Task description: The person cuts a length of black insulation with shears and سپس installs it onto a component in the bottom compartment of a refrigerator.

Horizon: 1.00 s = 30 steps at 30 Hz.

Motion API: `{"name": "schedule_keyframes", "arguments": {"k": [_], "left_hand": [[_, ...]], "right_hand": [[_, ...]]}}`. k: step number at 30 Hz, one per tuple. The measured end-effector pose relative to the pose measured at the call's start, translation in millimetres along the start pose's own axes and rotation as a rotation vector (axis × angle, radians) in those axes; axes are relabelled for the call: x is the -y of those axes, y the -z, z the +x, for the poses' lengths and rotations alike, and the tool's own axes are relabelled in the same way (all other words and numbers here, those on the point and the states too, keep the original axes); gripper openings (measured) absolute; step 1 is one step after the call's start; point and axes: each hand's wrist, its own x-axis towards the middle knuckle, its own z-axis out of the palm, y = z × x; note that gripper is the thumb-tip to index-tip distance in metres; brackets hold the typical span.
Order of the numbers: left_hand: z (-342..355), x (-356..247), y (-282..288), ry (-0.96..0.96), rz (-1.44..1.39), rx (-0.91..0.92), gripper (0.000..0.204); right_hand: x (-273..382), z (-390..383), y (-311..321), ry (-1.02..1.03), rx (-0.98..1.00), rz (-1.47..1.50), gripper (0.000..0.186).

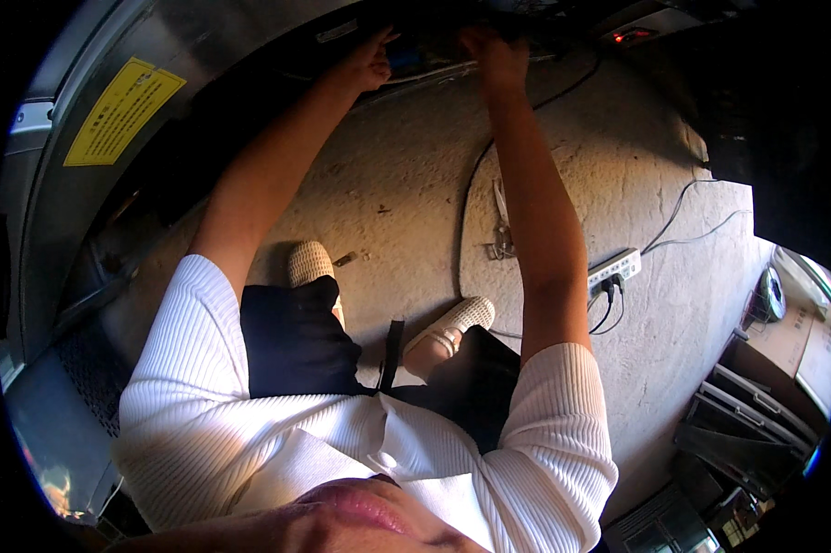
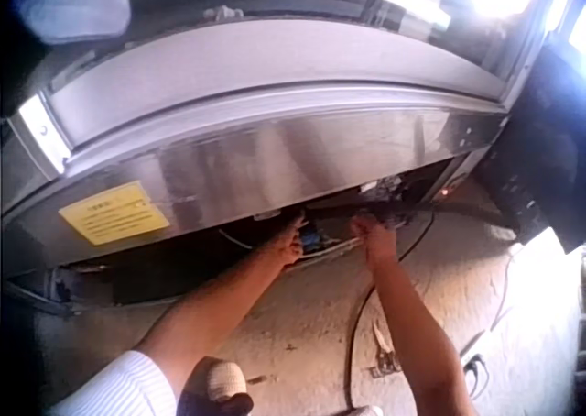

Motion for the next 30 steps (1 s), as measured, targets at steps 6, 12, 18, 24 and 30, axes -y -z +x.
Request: {"name": "schedule_keyframes", "arguments": {"k": [6,12,18,24,30], "left_hand": [[-0.9,-5.4,1.8,0.023,0.043,0.013,0.045],[-1.2,-3.0,4.2,0.006,-0.018,0.021,0.05],[-2.5,-4.0,5.7,-0.008,0.01,0.009,0.058],[-5.4,-4.1,7.3,-0.042,0.123,0.025,0.078],[-4.7,-1.4,8.9,-0.091,0.132,0.057,0.102]], "right_hand": [[12.5,-0.7,0.1,0.101,0.01,0.069,0.079],[12.4,2.9,-1.9,0.104,0.015,0.077,0.059],[10.7,3.6,-9.0,0.125,-0.014,-0.022,0.039],[0.1,2.4,1.0,0.144,-0.041,0.051,0.053],[-2.6,2.9,8.7,0.14,-0.003,0.06,0.063]]}}
